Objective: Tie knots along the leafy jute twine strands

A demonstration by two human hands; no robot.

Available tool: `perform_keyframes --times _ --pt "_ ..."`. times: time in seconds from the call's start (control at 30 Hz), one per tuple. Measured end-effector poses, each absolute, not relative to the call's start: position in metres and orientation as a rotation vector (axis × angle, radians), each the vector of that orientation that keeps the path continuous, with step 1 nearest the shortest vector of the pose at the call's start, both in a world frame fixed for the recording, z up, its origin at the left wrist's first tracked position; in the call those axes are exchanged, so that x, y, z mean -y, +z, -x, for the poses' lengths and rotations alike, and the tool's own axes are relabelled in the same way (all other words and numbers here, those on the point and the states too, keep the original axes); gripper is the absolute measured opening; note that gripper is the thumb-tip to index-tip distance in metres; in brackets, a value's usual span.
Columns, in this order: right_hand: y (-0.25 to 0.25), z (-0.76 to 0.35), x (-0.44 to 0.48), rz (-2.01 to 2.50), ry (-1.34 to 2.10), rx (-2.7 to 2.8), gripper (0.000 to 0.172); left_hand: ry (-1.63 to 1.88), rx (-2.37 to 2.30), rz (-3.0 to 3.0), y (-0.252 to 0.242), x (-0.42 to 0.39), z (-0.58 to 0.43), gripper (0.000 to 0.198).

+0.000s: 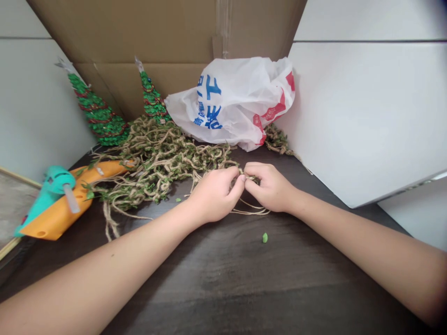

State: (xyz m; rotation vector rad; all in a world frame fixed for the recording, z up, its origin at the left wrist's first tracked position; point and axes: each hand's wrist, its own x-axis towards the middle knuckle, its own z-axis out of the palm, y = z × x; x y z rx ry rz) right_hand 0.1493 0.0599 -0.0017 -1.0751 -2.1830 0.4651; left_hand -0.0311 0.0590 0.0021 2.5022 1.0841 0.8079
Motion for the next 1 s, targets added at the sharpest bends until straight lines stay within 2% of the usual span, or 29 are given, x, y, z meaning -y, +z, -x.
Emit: perform_keyframes --times 1.0 --pt "-0.0016 -0.1492 -0.0606 1.074 0.463 2.194 0.028 0.795 -1.090 -2.473 0.0014 -0.0585 0.0320 0.030"
